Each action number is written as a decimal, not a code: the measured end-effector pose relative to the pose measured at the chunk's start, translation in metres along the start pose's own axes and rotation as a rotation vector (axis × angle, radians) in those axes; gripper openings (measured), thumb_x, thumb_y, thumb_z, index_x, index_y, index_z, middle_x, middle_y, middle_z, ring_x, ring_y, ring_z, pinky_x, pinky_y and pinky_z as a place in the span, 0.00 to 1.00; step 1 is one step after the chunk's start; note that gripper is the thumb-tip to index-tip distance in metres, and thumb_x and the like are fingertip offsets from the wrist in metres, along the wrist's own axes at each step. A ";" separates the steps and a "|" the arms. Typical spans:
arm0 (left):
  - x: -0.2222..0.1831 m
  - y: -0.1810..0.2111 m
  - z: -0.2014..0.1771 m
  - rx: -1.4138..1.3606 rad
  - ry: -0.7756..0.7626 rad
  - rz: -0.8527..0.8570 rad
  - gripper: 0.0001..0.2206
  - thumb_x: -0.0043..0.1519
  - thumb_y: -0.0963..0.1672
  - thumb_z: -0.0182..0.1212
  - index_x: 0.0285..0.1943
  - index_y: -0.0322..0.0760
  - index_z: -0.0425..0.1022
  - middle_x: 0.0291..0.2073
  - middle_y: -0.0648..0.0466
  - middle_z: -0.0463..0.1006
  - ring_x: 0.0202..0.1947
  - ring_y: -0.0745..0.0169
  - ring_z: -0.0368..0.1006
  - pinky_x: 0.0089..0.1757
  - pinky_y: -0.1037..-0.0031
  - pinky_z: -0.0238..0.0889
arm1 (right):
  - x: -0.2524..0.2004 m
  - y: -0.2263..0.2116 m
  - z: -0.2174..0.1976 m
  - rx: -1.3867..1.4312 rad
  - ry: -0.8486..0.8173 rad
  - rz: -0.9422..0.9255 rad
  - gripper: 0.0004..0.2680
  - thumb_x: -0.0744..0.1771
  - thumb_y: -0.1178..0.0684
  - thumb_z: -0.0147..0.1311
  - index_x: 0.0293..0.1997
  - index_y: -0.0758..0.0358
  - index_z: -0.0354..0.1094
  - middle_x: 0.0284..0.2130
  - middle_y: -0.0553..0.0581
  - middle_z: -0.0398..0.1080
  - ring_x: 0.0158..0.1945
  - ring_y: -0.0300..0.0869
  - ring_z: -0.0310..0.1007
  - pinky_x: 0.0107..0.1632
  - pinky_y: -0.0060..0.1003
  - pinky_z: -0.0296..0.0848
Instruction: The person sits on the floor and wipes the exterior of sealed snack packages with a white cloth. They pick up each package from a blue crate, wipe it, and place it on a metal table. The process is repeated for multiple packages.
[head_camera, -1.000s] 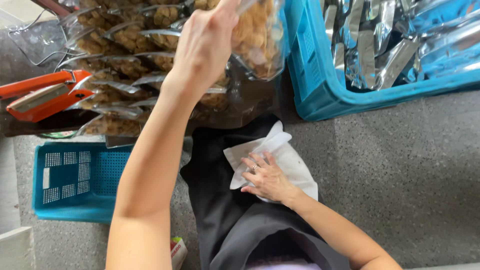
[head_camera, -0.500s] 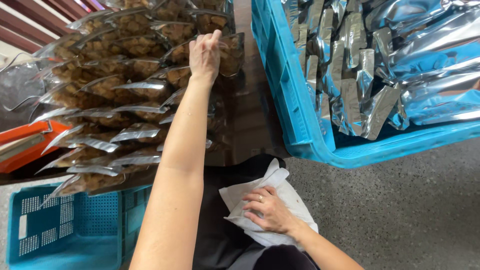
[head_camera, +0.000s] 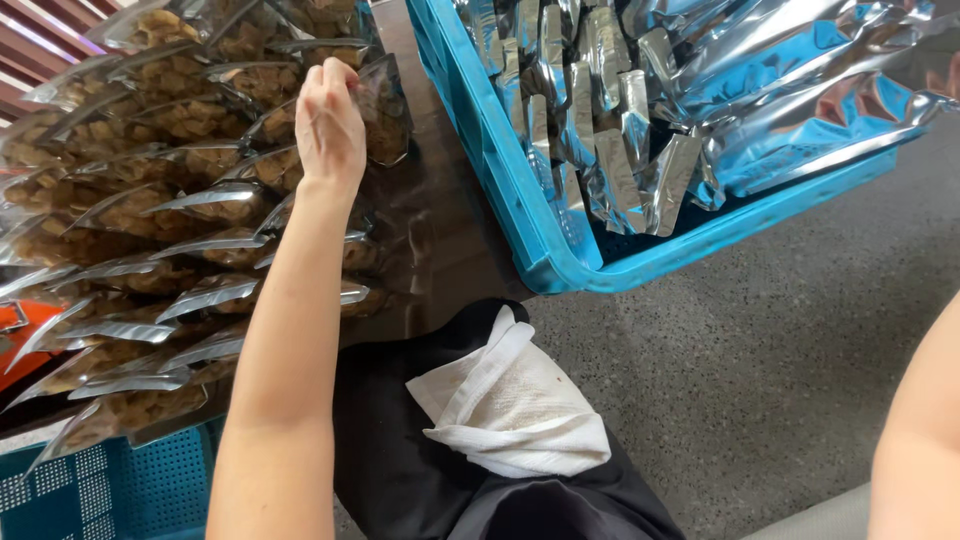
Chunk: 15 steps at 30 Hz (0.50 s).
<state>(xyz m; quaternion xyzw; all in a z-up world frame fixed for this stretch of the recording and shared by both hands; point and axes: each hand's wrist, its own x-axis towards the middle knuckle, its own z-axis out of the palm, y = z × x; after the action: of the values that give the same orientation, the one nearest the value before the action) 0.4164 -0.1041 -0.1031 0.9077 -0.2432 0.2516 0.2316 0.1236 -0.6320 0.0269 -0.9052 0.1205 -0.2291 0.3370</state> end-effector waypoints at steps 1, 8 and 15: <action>-0.001 0.011 -0.014 -0.076 -0.015 -0.020 0.01 0.68 0.38 0.58 0.45 0.32 0.73 0.38 0.45 0.79 0.39 0.51 0.77 0.41 0.66 0.71 | 0.019 0.019 -0.003 -0.004 -0.083 0.045 0.10 0.70 0.54 0.53 0.57 0.63 0.69 0.53 0.58 0.74 0.53 0.44 0.78 0.51 0.34 0.80; -0.010 0.132 -0.051 -0.846 -0.022 -0.177 0.15 0.77 0.43 0.54 0.36 0.32 0.77 0.30 0.49 0.74 0.33 0.61 0.68 0.35 0.71 0.64 | 0.047 0.126 -0.004 0.211 -0.243 0.116 0.14 0.73 0.49 0.48 0.65 0.65 0.64 0.58 0.59 0.71 0.58 0.45 0.76 0.54 0.37 0.78; -0.043 0.279 -0.023 -1.058 -0.501 0.036 0.31 0.70 0.59 0.51 0.76 0.46 0.53 0.72 0.41 0.66 0.65 0.42 0.72 0.57 0.55 0.73 | 0.014 0.170 -0.036 0.528 -0.170 0.080 0.18 0.77 0.44 0.42 0.72 0.67 0.59 0.64 0.60 0.68 0.64 0.47 0.74 0.57 0.39 0.77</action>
<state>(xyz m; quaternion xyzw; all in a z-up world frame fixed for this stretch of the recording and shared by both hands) 0.2206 -0.2941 -0.0268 0.6963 -0.3983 -0.1223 0.5844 0.1074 -0.7836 -0.0575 -0.7966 0.0633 -0.1623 0.5789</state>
